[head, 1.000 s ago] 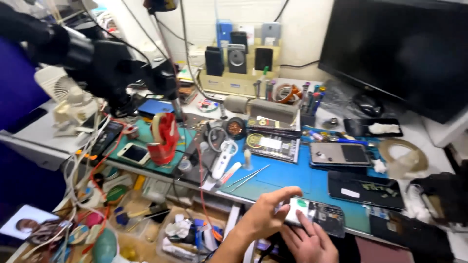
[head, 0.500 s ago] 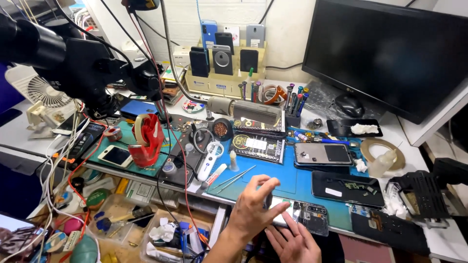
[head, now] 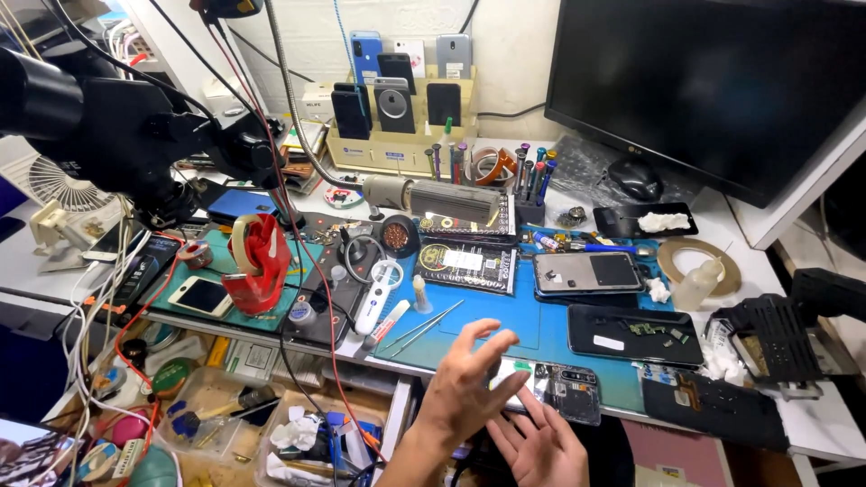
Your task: Applying a substance to the internal components of a smartphone using a syringe
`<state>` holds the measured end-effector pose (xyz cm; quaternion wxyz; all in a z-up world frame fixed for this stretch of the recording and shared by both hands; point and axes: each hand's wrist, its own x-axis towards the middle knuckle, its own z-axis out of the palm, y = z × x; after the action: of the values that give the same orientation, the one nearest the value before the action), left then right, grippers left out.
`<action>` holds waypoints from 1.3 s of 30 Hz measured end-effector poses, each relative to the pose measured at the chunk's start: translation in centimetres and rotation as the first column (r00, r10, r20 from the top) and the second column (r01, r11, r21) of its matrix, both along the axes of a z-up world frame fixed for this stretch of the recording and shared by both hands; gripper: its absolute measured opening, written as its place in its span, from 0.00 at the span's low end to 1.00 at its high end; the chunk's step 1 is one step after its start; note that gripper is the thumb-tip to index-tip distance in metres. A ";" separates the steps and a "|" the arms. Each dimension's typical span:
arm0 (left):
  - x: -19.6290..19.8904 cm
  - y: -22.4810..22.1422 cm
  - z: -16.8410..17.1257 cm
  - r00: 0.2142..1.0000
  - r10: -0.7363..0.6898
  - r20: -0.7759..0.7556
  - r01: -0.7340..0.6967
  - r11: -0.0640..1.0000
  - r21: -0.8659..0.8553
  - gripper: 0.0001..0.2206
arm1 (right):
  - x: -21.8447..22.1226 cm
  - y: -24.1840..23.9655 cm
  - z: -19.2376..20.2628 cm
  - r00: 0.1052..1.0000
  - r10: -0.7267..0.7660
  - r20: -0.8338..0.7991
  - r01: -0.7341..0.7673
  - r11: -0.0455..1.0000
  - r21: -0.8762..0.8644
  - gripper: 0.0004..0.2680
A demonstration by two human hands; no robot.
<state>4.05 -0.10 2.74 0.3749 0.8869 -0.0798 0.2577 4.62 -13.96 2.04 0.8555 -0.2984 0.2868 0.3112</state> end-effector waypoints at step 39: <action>-1.8 0.2 -2.4 0.996 0.089 -0.017 -0.087 0.991 0.102 0.25 | 4.6 -3.2 -17.6 0.660 -0.001 0.751 -0.642 0.518 0.564 0.23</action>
<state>2.21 0.14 0.34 0.3189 0.9101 -0.0494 0.2600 9.19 -17.21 -15.52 0.8526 -0.0241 -0.2794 0.4409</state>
